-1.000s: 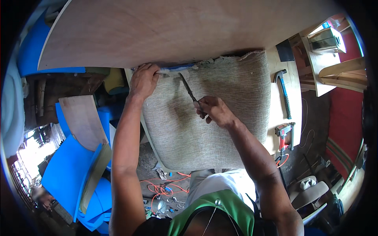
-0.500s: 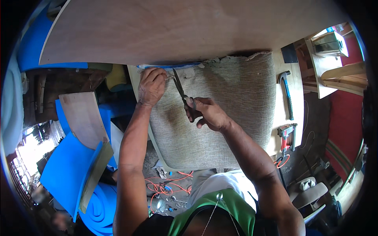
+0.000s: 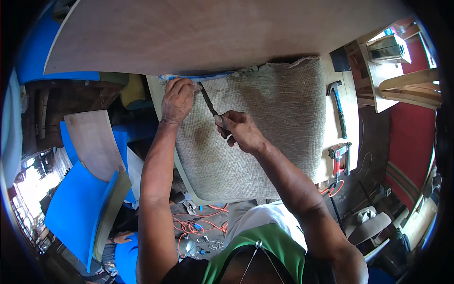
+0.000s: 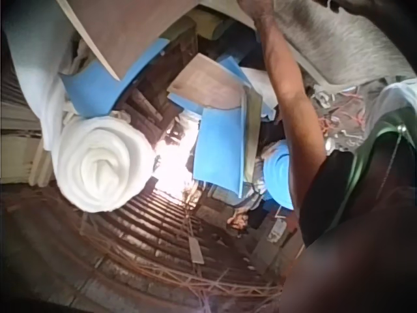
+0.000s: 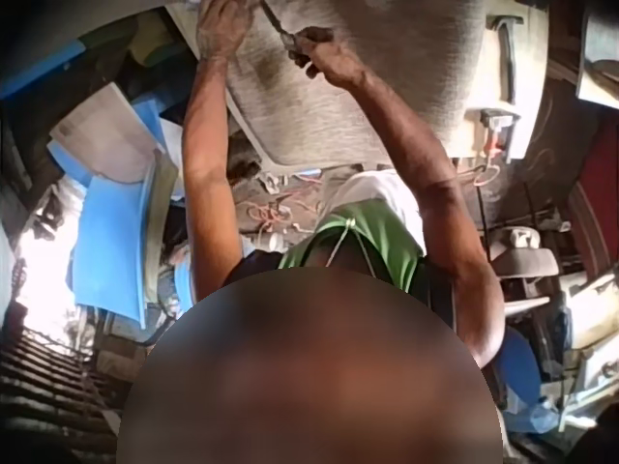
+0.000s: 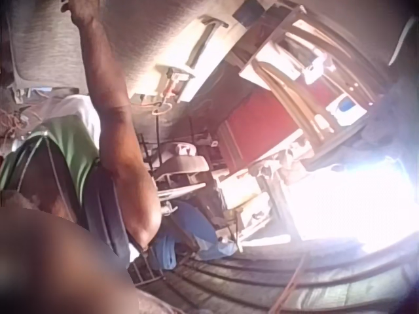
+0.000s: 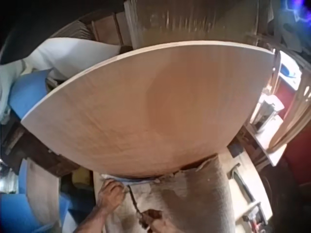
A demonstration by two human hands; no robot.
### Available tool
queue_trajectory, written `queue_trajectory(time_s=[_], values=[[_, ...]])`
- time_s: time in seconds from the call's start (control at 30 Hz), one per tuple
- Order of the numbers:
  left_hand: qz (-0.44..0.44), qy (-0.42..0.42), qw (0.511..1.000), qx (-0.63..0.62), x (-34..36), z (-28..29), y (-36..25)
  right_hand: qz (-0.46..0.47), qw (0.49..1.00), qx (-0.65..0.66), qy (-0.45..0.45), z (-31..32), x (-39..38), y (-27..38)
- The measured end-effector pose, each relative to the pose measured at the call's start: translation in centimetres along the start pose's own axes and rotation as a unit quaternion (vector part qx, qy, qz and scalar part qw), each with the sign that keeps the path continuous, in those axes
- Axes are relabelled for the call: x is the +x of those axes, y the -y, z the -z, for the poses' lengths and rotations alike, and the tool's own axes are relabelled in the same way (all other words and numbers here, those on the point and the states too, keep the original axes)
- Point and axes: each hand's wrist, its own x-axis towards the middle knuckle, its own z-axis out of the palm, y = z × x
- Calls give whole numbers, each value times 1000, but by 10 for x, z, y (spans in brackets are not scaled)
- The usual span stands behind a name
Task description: The person is reupholstering a chair seat by stretching fabric and securing it with a pneumatic stapler, then trimming the excess.
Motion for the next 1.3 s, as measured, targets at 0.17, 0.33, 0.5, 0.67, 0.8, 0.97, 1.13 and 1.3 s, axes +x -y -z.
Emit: queue_trajectory(time_s=[0.17, 0.33, 0.5, 0.67, 0.8, 0.97, 1.13, 1.3], values=[[80, 40, 993, 73, -10, -7, 18, 63, 986, -141, -57, 43, -101, -8], [171, 213, 951, 146, 33, -3, -25, 134, 882, -218, -397, 139, -192, -64], [231, 286, 920, 138, 55, -17, -39, -1, 727, -506, -464, 223, -166, -106], [215, 289, 924, 125, 48, -14, -28, -102, 729, -525, -427, 249, -125, -128], [184, 276, 936, 117, 44, -19, -29, -55, 697, -574, -427, 272, -137, -144], [221, 278, 926, 131, 35, -15, -25, 172, 864, -373, -290, 116, -110, 3], [242, 327, 906, 119, 52, -16, -26, 156, 881, -429, -127, 65, 54, 9], [228, 327, 909, 119, 51, -25, -26, 328, 819, -445, -152, 69, 151, -12]])
